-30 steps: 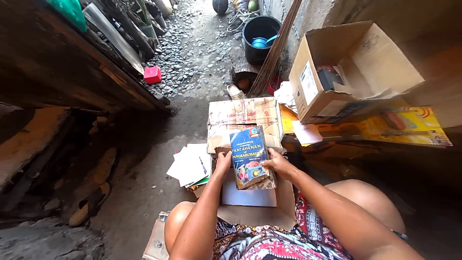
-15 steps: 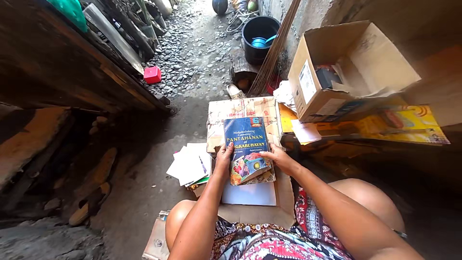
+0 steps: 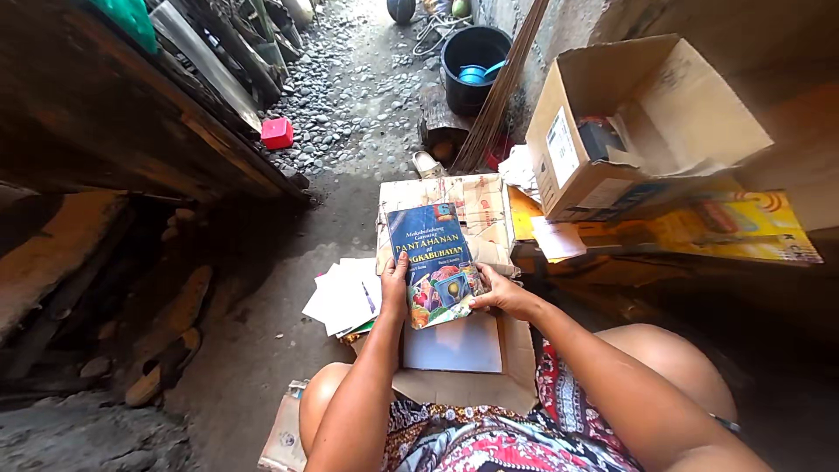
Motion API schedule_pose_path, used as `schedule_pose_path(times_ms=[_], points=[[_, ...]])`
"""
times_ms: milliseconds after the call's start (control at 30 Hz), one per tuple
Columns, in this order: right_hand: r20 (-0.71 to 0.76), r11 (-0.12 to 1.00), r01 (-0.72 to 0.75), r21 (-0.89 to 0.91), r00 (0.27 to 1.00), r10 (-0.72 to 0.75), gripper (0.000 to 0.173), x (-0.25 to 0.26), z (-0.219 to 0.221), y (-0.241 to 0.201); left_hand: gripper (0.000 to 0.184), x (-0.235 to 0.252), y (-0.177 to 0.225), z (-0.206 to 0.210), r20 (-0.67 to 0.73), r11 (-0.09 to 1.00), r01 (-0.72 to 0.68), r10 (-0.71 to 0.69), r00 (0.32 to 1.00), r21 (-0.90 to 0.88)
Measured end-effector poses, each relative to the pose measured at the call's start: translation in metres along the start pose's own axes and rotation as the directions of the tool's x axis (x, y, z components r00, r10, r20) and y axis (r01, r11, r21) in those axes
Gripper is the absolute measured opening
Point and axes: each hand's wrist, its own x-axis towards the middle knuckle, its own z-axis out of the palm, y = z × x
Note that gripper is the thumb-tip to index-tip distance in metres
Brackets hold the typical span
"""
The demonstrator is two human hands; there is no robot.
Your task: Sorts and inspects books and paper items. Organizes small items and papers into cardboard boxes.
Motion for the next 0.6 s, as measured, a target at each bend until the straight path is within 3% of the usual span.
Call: schedule_pose_path(times_ms=[133, 233, 400, 600], points=[[-0.047, 0.991, 0.127, 0.035, 0.991, -0.125, 0.105, 0.001, 0.002, 0.001, 0.036, -0.001, -0.002, 0.001, -0.043, 1.000, 0.024, -0.024, 0.999, -0.017], [-0.096, 0.992, 0.122, 0.028, 0.988, -0.118, 0.100, -0.003, 0.006, -0.006, 0.038, -0.006, 0.002, 0.005, -0.047, 0.999, 0.026, -0.027, 0.999, -0.022], [-0.225, 0.981, 0.193, -0.016, 0.955, -0.192, 0.083, -0.016, 0.004, -0.020, 0.044, -0.001, -0.009, 0.001, 0.106, 1.000, 0.020, -0.018, 0.994, -0.021], [-0.273, 0.921, 0.342, -0.188, 0.882, -0.384, 0.068, -0.031, -0.013, -0.032, 0.060, 0.002, -0.016, 0.001, 0.236, 0.950, 0.105, -0.179, 0.955, 0.294]])
